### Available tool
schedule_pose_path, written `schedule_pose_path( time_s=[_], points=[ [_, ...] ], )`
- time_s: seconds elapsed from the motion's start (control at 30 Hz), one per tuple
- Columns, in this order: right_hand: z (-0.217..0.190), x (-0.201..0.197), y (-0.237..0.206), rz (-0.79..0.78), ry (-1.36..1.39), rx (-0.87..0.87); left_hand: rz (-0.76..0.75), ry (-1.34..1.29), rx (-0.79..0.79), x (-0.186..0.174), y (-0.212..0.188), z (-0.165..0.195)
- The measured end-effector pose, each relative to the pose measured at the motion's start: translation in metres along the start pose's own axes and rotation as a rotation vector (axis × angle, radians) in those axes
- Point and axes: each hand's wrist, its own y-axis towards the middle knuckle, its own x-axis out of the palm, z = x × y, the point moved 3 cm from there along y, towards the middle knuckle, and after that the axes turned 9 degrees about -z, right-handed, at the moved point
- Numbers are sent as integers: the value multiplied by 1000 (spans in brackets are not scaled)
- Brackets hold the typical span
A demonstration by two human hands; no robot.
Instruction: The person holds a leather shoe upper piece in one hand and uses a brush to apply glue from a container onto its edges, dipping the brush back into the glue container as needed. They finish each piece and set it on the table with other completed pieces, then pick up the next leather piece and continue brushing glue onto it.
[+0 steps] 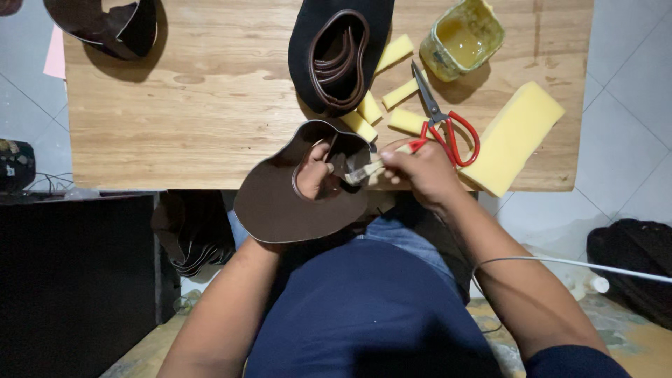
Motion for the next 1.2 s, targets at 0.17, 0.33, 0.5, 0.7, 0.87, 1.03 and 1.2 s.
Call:
schedule_pose_path(
  time_s=[0.17,0.33,0.5,0.7,0.87,1.03,1.2],
  points=[
    [-27,-44,2,232,478,-303,13,-92,-246,9,-2,12],
    [-77,-124,16,617,-465,-736,215,13,-296,40,-5,38],
    [-76,-155,69,552,-819,-509,29,-136,-265,65,-7,47],
    [-110,-157,35,586,-561,-908,36,-105,-311,58,-9,46],
    [-92,-116,-2,462,-214,-392,-59,-174,-266,51,-6,42],
    [-35,-33,-23,158,-202,-81,-101,-262,-238,47,-7,37],
    [-14,12,-17,69,-482,-493,-20,-166,-268,47,-10,37]
  ],
)
